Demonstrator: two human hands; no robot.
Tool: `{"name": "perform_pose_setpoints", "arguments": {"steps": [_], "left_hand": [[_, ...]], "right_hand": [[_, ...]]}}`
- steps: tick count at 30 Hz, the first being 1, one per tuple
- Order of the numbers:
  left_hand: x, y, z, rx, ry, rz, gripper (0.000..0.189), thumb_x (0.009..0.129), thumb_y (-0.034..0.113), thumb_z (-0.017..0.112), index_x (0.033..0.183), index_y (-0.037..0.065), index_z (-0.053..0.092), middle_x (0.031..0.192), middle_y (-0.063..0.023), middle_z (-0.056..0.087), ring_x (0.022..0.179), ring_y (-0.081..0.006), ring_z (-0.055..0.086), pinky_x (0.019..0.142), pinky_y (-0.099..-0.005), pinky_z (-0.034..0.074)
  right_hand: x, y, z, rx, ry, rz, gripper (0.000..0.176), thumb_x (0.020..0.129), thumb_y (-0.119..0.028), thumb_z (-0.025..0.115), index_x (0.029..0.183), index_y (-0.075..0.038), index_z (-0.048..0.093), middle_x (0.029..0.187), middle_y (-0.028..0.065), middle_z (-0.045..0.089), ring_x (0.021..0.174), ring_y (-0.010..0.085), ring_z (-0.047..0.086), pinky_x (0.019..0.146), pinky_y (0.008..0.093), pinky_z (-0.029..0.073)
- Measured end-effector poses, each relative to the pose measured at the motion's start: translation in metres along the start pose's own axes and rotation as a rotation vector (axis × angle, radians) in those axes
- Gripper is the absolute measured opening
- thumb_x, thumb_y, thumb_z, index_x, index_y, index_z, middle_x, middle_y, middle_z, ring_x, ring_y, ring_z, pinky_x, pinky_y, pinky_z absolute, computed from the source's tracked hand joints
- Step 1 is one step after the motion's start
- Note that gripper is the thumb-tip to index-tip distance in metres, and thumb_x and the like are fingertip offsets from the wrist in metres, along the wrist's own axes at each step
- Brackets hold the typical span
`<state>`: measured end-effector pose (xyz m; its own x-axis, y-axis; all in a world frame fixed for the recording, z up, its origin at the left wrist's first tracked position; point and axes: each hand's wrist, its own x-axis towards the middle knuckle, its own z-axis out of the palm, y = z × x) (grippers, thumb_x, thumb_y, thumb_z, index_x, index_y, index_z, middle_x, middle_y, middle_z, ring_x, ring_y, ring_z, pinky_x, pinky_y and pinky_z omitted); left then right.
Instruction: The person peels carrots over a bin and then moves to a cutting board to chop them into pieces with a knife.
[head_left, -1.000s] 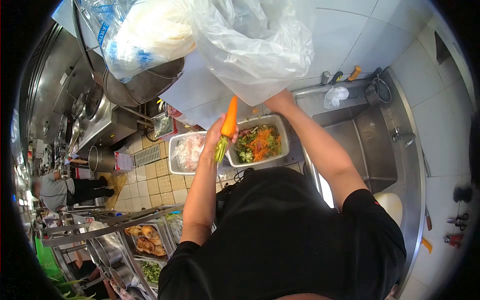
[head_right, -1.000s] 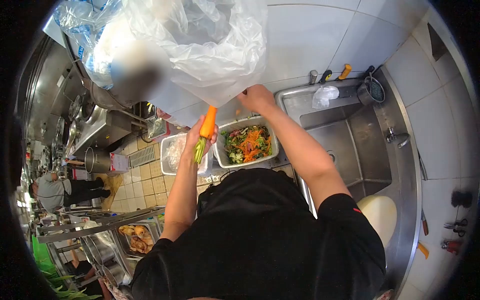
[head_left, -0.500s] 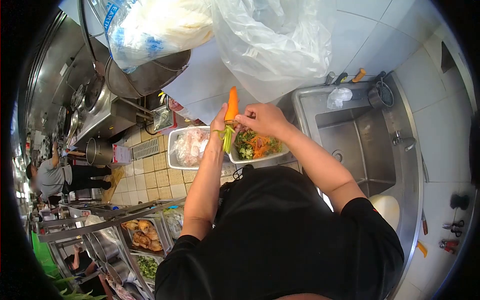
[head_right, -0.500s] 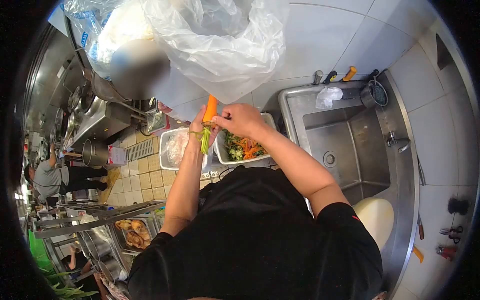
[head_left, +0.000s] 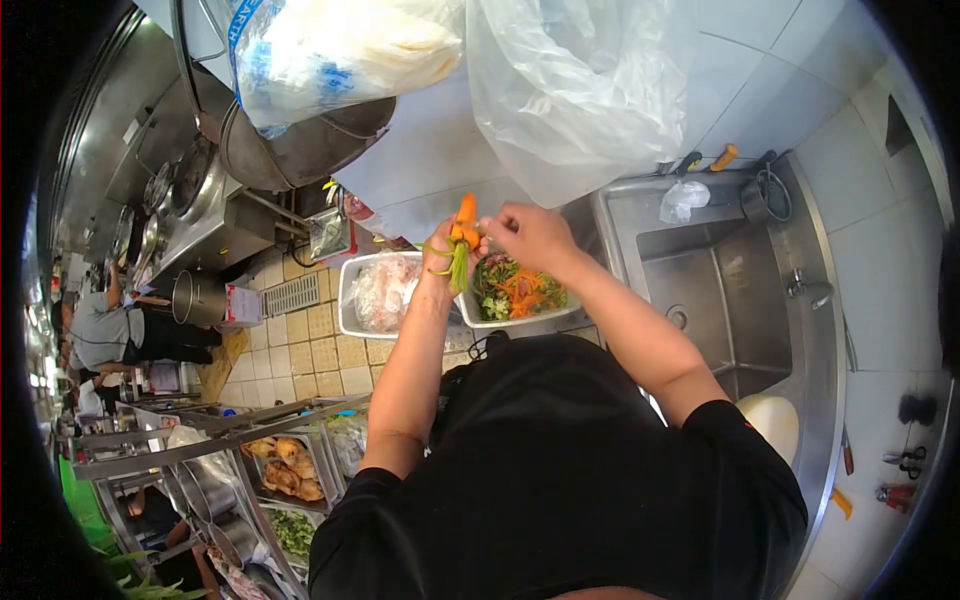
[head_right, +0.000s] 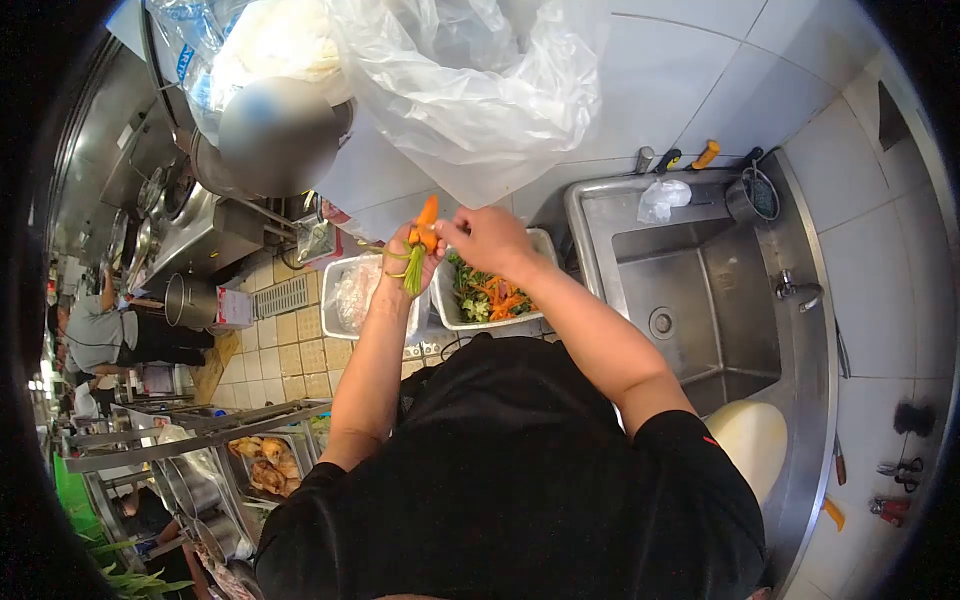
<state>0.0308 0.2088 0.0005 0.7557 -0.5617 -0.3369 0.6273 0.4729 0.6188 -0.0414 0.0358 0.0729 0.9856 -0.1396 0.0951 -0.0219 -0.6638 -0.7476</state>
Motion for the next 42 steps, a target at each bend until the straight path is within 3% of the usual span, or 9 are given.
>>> {"name": "perform_pose_setpoints", "arguments": {"steps": [6,8,11,14,19,23,25,34,42], "left_hand": [[-0.003,0.002,0.013,-0.096,0.086,0.017,0.034,0.101,0.035,0.047,0.112,0.005,0.058,0.085,-0.0111,0.064,0.072,-0.0208,0.063,0.068,-0.0317,0.053],[-0.018,0.009,0.015,0.043,-0.256,-0.064,0.037,0.102,0.038,0.047,0.121,0.008,0.056,0.08,-0.0095,0.06,0.064,-0.0181,0.056,0.06,-0.0281,0.046],[-0.023,0.007,0.01,0.043,-0.241,-0.089,0.041,0.102,0.04,0.047,0.131,0.011,0.052,0.077,-0.0082,0.057,0.06,-0.0163,0.05,0.056,-0.0266,0.041],[-0.026,0.01,0.014,0.128,-0.202,-0.076,0.044,0.102,0.041,0.047,0.135,0.012,0.049,0.077,-0.0089,0.058,0.06,-0.0167,0.053,0.055,-0.0275,0.043],[-0.022,0.019,0.016,0.279,-0.143,-0.05,0.052,0.1,0.042,0.05,0.141,0.011,0.045,0.077,-0.0093,0.058,0.056,-0.0168,0.055,0.049,-0.0275,0.044],[-0.026,0.031,0.012,0.527,-0.195,-0.013,0.062,0.099,0.043,0.051,0.148,0.006,0.04,0.076,-0.0089,0.058,0.05,-0.0163,0.053,0.045,-0.0264,0.043],[-0.032,0.032,0.01,0.556,-0.22,-0.023,0.062,0.099,0.042,0.052,0.147,0.005,0.041,0.076,-0.0085,0.058,0.049,-0.016,0.053,0.045,-0.026,0.042],[-0.027,0.05,-0.003,0.803,-0.277,-0.023,0.048,0.101,0.027,0.057,0.14,0.001,0.051,0.089,-0.003,0.062,0.067,-0.0109,0.058,0.059,-0.0261,0.049],[-0.011,0.048,-0.023,0.967,-0.282,0.148,0.044,0.101,0.023,0.058,0.137,-0.003,0.053,0.107,-0.0029,0.064,0.096,-0.0073,0.056,0.085,-0.0232,0.046]], "right_hand": [[0.002,-0.001,-0.002,0.066,-0.142,0.037,0.037,0.088,-0.044,0.065,0.082,-0.007,0.069,0.075,0.0125,0.068,0.071,0.0334,0.066,0.065,0.0438,0.049],[0.013,0.011,-0.012,0.055,-0.231,0.131,0.037,0.088,-0.043,0.065,0.091,-0.007,0.071,0.085,0.0142,0.071,0.08,0.0333,0.068,0.071,0.0434,0.051],[0.049,0.068,0.006,0.085,0.001,-0.062,0.041,0.089,-0.04,0.064,0.115,-0.008,0.068,0.112,0.0168,0.069,0.103,0.0335,0.065,0.086,0.0417,0.05],[0.074,0.101,0.03,-0.229,0.693,-0.515,0.039,0.092,-0.039,0.065,0.076,-0.004,0.064,0.064,0.0066,0.061,0.06,0.0199,0.055,0.062,0.0352,0.045],[0.022,0.023,-0.006,0.087,0.013,-0.017,0.037,0.092,-0.038,0.065,0.112,-0.007,0.065,0.101,0.0131,0.068,0.094,0.0278,0.063,0.085,0.0409,0.048],[0.025,0.033,-0.001,0.031,0.055,-0.083,0.037,0.092,-0.04,0.064,0.109,-0.006,0.066,0.102,0.014,0.069,0.095,0.0298,0.064,0.086,0.0413,0.049],[0.035,0.053,0.008,-0.119,0.448,-0.139,0.039,0.092,-0.042,0.064,0.082,-0.005,0.066,0.075,0.0109,0.066,0.072,0.0283,0.064,0.071,0.0414,0.049],[0.017,0.019,-0.002,-0.125,-0.048,0.289,0.042,0.093,-0.038,0.061,0.124,-0.011,0.062,0.119,0.0174,0.065,0.107,0.0367,0.062,0.089,0.0436,0.049],[0.017,0.068,0.026,-0.153,0.317,0.23,0.044,0.091,-0.047,0.054,0.11,-0.011,0.069,0.104,0.0191,0.07,0.096,0.0382,0.066,0.084,0.0482,0.052]]}}
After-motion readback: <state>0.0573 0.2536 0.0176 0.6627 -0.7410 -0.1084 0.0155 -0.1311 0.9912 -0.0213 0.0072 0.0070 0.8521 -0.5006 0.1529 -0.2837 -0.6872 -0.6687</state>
